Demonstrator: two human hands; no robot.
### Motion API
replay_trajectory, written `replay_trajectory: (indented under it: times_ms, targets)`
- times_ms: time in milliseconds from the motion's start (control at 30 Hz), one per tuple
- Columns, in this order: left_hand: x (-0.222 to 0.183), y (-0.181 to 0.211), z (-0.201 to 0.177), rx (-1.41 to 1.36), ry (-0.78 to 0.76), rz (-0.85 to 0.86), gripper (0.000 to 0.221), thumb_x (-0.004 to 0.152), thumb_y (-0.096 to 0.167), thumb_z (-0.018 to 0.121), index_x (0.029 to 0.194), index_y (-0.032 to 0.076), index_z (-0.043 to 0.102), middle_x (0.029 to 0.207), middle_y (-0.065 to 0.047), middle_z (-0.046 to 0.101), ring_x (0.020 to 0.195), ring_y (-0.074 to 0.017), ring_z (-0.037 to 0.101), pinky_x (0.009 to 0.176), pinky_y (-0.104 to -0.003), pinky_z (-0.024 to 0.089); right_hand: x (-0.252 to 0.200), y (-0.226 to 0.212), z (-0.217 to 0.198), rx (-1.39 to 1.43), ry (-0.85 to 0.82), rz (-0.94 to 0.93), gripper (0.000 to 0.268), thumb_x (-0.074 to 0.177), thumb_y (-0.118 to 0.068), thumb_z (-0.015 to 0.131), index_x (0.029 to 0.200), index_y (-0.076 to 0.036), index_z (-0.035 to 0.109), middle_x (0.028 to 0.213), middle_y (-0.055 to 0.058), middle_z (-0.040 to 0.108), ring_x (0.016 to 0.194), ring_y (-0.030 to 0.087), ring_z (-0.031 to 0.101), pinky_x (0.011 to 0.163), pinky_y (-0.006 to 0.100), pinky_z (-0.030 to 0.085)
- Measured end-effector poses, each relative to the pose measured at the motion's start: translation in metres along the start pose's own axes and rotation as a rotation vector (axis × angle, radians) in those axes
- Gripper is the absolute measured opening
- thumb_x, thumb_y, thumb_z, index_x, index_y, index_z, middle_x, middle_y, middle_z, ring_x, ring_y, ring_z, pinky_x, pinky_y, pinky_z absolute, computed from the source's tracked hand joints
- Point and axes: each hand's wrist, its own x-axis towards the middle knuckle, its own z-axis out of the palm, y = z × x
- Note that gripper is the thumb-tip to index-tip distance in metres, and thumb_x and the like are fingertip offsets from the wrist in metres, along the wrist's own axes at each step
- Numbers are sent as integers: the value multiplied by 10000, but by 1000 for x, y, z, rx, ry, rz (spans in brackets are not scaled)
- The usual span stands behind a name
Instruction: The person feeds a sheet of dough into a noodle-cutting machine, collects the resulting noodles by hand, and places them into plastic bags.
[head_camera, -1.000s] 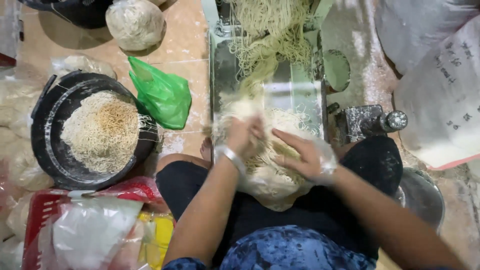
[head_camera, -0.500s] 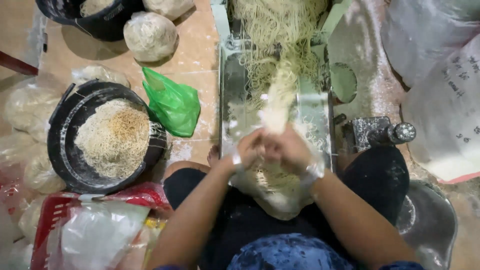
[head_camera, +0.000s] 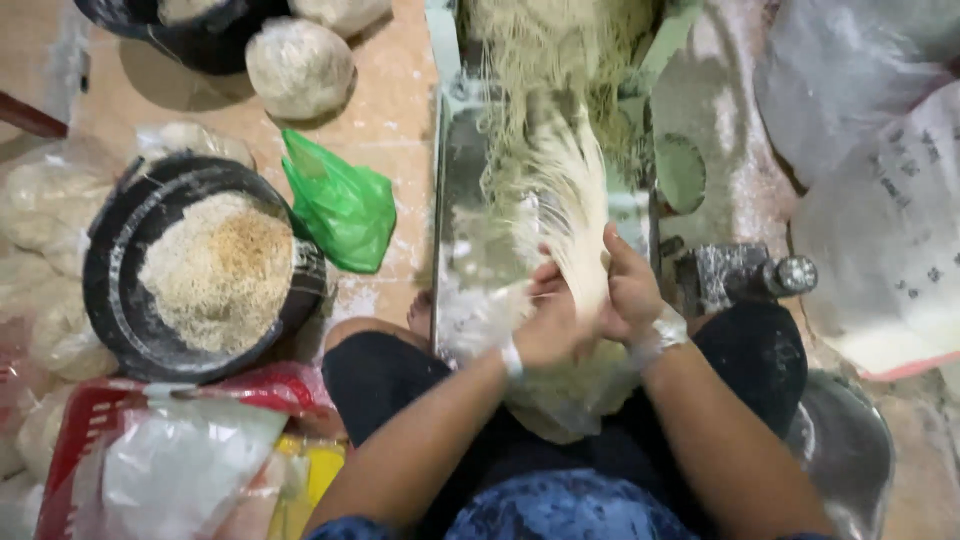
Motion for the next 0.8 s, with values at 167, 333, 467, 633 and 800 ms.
replay_trajectory:
  times_ms: [167, 333, 467, 633, 800]
  targets:
    - [-42, -32, -43, 214, -446, 96, 684, 937, 429, 580, 1386, -86, 568, 1377, -396, 565, 1333, -571, 482, 1182, -604, 340, 51, -26, -13, 619, -153, -118, 348, 1040, -189, 570, 1324, 10, 560, 878, -4, 585, 660, 89, 587, 639, 260, 506]
    - [-21, -51, -95, 196, -134, 274, 983, 791, 539, 759, 1543, 35, 377, 1470, -297, 525, 1353, -493, 497, 1166, -563, 379, 27, -12, 45, 249, 44, -10, 284, 974, -168, 557, 710, -144, 456, 550, -75, 301, 379, 69, 339, 396, 221, 293]
    - [37, -85, -23, -1005, -398, 677, 1188, 892, 872, 357, 1615, -60, 216, 1333, -317, 630, 1317, -392, 568, 1169, -420, 369, -41, 17, 54, -410, -135, -38, 200, 1042, -302, 525, 932, -136, 537, 783, 7, 504, 583, 158, 497, 556, 298, 383]
    - [76, -97, -34, -1565, 1, 252, 560, 1021, 615, 460, 1158, 90, 598, 861, -70, 692, 768, -190, 678, 639, -290, 574, -96, 9, 13, -1150, -496, -101, 386, 1054, -442, 434, 1177, -114, 597, 1078, 105, 741, 922, 250, 696, 844, 365, 480]
    - [35, -41, -40, -1488, 509, -185, 100, 988, 205, 671, 945, 144, 605, 714, 41, 522, 591, -93, 568, 517, -174, 543, -66, -30, -51, -661, -428, -113, 418, 1052, -420, 461, 1202, -58, 607, 1053, 113, 735, 867, 223, 674, 779, 326, 472]
